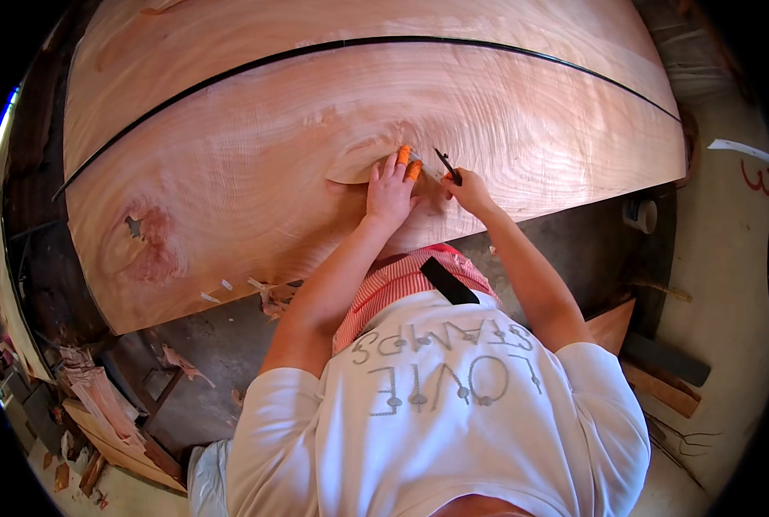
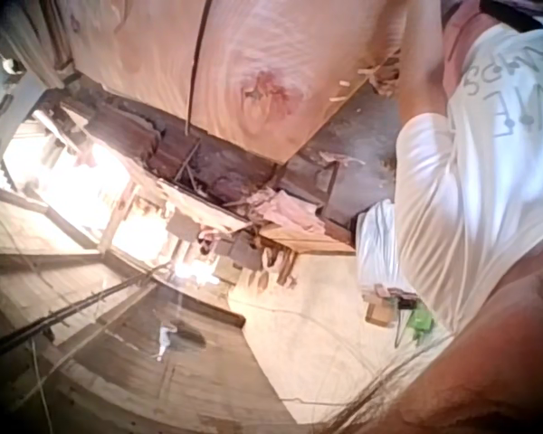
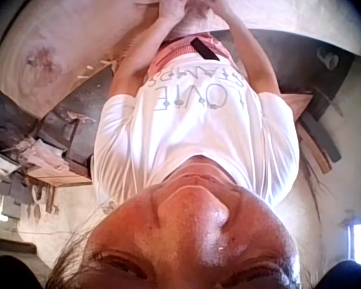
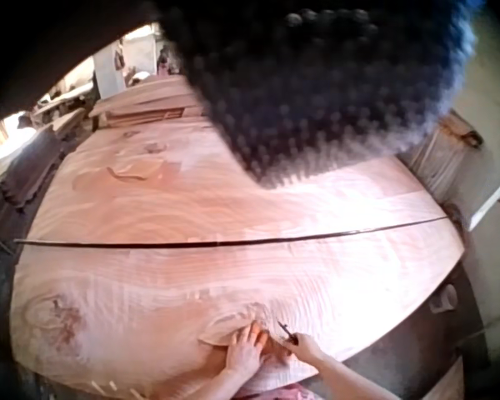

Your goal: The person cuts small patches from thin wood sheets using a utility knife, places them over knots or defects on a large veneer sheet, and secures them with tape.

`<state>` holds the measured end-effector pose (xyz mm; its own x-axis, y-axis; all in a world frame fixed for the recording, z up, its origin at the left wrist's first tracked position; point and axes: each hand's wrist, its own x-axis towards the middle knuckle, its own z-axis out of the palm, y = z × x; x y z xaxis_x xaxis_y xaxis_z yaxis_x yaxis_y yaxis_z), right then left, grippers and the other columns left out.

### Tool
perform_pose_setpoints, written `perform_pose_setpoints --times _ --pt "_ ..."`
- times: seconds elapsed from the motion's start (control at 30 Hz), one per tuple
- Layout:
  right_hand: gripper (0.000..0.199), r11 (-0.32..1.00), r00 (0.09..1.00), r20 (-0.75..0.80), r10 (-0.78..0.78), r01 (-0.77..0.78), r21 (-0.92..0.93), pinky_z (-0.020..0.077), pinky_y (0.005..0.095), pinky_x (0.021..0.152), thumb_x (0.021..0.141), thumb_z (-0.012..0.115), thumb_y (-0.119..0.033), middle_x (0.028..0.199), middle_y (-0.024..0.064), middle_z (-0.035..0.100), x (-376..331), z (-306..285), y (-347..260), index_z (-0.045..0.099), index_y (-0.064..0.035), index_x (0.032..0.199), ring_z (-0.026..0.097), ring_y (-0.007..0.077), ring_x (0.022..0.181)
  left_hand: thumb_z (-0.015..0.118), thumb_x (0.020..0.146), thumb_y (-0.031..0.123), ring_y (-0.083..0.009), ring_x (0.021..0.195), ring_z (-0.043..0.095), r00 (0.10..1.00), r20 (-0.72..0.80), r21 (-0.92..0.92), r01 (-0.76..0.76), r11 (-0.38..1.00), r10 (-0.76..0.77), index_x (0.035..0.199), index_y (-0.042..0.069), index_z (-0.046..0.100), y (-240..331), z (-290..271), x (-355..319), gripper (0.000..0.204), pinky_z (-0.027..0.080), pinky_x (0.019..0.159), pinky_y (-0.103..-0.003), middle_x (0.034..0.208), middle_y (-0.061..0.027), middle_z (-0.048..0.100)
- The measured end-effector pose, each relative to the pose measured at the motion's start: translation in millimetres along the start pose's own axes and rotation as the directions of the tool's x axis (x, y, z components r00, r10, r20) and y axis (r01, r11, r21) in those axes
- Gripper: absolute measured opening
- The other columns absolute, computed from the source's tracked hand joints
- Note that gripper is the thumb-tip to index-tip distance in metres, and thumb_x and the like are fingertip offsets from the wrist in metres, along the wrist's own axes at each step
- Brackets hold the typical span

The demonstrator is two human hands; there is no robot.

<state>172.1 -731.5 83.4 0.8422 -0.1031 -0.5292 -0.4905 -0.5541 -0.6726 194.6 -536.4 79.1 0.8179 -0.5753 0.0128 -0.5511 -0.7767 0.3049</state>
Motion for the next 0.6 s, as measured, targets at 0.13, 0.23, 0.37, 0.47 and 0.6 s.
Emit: perform_pose_setpoints --times 0.13,0.23,0.37,0.47,0.6 --pt "0.017 0.762 0.983 0.013 -0.183 0.15 -0.63 0.0458 0.0418 0.063 0.083 0.055 -0.026 0.072 0.0107 0.063 20.4 -41.8 -18.8 0.06 -0.0105 0.089 0.06 0.03 0.072 0.066 0.07 0.044 -0.0246 0.127 0.028 0.995 0.102 0.091 -0.03 0.995 0.02 0.125 0.015 0.049 6.3 -8.1 5.2 0.065 0.027 0.101 -0.046 0.129 -0.0089 0.04" --pt "0.017 0.71 0.987 0.084 -0.136 0.156 -0.687 0.0471 0.0407 0.063 0.083 0.054 -0.025 0.077 0.0124 0.064 31.5 -85.3 -21.3 0.06 -0.0098 0.087 0.062 0.0277 0.073 0.064 0.072 0.044 -0.0246 0.128 0.027 0.987 0.158 0.094 -0.039 0.995 0.023 0.126 0.014 0.047 2.2 -8.6 4.8 0.064 0.027 0.102 -0.047 0.131 -0.0095 0.04" --pt "0.022 0.99 0.97 0.197 -0.139 0.142 0.001 0.0432 0.0239 0.056 0.082 0.061 -0.026 0.071 0.0043 0.062 26.0 -74.7 -23.5 0.063 -0.0047 0.086 0.057 0.0082 0.062 0.064 0.074 0.036 -0.0289 0.126 0.031 0.997 -0.071 -0.163 -0.029 0.986 0.017 0.122 0.009 0.051 -13.6 2.6 -8.8 0.057 0.028 0.103 -0.043 0.13 -0.0121 0.041" --pt "0.023 0.966 0.952 0.254 -0.168 0.107 0.235 0.0331 0.0213 0.049 0.084 0.061 -0.028 0.067 -0.0018 0.057 18.8 -26.5 -59.8 0.064 -0.0061 0.092 0.047 0.0046 0.057 0.063 0.076 0.031 -0.031 0.125 0.033 0.968 -0.224 -0.224 0.058 0.973 -0.11 0.121 0.002 0.049 -31.2 2.8 -29.7 0.056 0.026 0.105 -0.041 0.132 -0.0145 0.039" --pt "0.021 0.931 0.968 0.201 -0.151 0.071 0.357 0.0386 0.0229 0.05 0.083 0.061 -0.025 0.066 -0.0005 0.057 42.8 51.2 -82.9 0.063 -0.0047 0.09 0.051 0.0076 0.057 0.061 0.076 0.022 -0.031 0.124 0.035 0.95 -0.266 -0.221 0.103 0.97 -0.162 0.119 -0.003 0.049 -47.8 -4.7 -44.1 0.051 0.03 0.102 -0.041 0.13 -0.0171 0.041"
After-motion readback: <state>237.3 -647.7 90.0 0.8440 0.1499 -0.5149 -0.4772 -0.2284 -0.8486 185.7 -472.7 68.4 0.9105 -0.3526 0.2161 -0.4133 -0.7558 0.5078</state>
